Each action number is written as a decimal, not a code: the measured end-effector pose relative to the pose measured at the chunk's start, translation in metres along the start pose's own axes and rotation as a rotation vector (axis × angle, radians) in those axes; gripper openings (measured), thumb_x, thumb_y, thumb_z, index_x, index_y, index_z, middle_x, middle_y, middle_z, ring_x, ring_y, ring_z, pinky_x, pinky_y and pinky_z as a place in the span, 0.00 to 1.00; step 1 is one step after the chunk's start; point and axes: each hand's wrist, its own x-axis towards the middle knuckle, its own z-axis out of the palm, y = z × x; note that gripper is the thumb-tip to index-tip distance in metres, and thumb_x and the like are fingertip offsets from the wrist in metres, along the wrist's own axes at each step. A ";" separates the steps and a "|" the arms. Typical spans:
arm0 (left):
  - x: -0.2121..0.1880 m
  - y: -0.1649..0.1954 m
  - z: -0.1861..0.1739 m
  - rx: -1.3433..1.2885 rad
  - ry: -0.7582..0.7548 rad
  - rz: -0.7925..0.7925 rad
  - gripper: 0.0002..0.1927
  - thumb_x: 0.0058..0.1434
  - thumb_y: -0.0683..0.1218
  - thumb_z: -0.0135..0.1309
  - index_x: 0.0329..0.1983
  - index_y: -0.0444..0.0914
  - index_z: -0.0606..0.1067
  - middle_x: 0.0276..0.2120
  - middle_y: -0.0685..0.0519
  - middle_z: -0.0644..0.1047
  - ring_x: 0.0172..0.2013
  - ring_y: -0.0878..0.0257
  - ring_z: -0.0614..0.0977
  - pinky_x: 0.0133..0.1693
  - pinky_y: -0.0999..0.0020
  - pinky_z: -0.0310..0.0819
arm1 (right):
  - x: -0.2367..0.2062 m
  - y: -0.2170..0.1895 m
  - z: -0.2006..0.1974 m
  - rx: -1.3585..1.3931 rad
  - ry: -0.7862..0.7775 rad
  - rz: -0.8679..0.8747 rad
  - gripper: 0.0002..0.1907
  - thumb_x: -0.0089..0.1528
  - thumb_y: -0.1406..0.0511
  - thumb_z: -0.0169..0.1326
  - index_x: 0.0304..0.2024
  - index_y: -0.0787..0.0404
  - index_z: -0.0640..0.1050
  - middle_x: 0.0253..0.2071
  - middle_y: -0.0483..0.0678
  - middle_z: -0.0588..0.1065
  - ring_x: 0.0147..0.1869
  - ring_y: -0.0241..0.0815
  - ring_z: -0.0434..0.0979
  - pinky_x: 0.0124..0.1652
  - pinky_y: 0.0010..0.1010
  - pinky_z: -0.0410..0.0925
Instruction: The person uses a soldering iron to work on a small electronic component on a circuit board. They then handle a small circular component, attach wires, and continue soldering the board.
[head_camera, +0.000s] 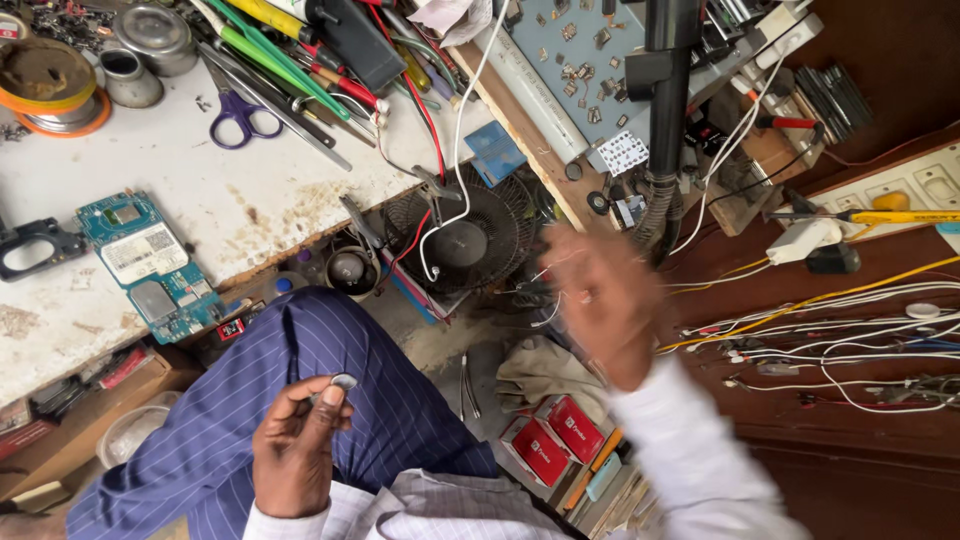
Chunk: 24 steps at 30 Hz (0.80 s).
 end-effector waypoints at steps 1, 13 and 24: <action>0.000 0.002 -0.004 0.004 0.001 0.015 0.11 0.64 0.38 0.57 0.49 0.29 0.77 0.38 0.47 0.81 0.35 0.64 0.81 0.37 0.70 0.74 | 0.010 0.013 -0.014 -0.077 -0.071 0.078 0.07 0.69 0.69 0.55 0.50 0.60 0.78 0.50 0.52 0.81 0.40 0.47 0.82 0.38 0.38 0.75; 0.001 0.007 -0.028 0.053 0.060 0.026 0.10 0.63 0.39 0.59 0.47 0.30 0.79 0.33 0.49 0.81 0.33 0.65 0.80 0.36 0.70 0.74 | 0.053 0.051 0.013 -0.818 -0.555 -0.041 0.10 0.63 0.70 0.50 0.47 0.62 0.75 0.29 0.59 0.77 0.34 0.60 0.81 0.32 0.49 0.72; 0.006 0.017 -0.040 0.079 0.061 -0.009 0.11 0.62 0.41 0.60 0.46 0.31 0.80 0.32 0.50 0.81 0.32 0.65 0.80 0.35 0.70 0.74 | 0.055 0.055 0.031 -0.790 -0.505 -0.041 0.11 0.65 0.67 0.51 0.49 0.63 0.75 0.29 0.60 0.77 0.32 0.61 0.80 0.31 0.49 0.72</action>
